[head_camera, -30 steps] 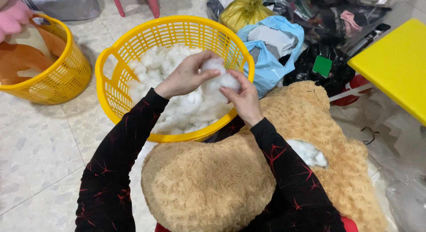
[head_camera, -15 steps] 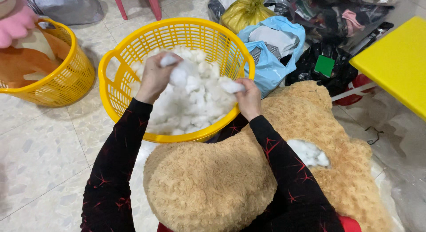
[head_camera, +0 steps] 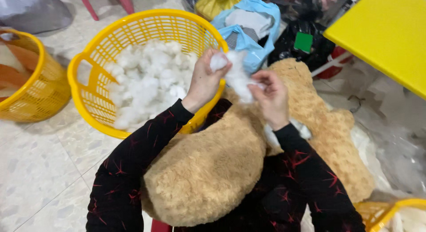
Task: The person repeatedly takes handfuls of white stuffing from a yellow basket and inserts them into an opening in a large teddy bear resting on their lap. They push and compress the stuffing into the bear's body throughout the clip.
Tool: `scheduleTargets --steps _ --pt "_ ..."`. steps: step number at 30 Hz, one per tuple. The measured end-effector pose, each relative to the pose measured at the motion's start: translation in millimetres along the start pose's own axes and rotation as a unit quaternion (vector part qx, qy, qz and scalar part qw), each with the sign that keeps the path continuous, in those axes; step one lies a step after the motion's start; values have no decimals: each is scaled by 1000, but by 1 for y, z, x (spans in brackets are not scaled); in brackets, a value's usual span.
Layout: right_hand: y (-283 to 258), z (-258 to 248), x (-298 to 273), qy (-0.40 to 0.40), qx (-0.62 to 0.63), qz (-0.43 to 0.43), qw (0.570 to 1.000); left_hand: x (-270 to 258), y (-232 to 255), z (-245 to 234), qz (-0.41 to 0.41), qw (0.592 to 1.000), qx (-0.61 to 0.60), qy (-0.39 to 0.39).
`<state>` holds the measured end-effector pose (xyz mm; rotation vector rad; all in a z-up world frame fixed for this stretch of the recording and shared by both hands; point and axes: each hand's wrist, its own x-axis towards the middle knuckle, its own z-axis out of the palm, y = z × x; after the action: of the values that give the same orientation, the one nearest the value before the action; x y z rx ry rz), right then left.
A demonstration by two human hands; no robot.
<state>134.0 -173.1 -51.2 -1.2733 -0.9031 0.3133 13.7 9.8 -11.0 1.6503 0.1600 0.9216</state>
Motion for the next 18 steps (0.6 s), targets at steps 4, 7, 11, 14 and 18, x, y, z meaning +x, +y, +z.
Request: scheduleTargets --steps 4,7,11,14,18 --pt "4 -118 -53 150 -173 49 972 3 6 55 40 997 60 6" --pt "22 -150 -103 133 -402 -34 905 -13 -7 102 118 974 160 -109" --pt "51 -153 -157 -96 -592 -114 792 -52 -48 180 289 825 384 -299" --pt "72 -148 -168 -241 -641 -20 728 -91 -86 212 245 772 421 -407" --pt "87 -147 -170 -275 -656 14 703 -125 -131 214 207 752 427 -458"
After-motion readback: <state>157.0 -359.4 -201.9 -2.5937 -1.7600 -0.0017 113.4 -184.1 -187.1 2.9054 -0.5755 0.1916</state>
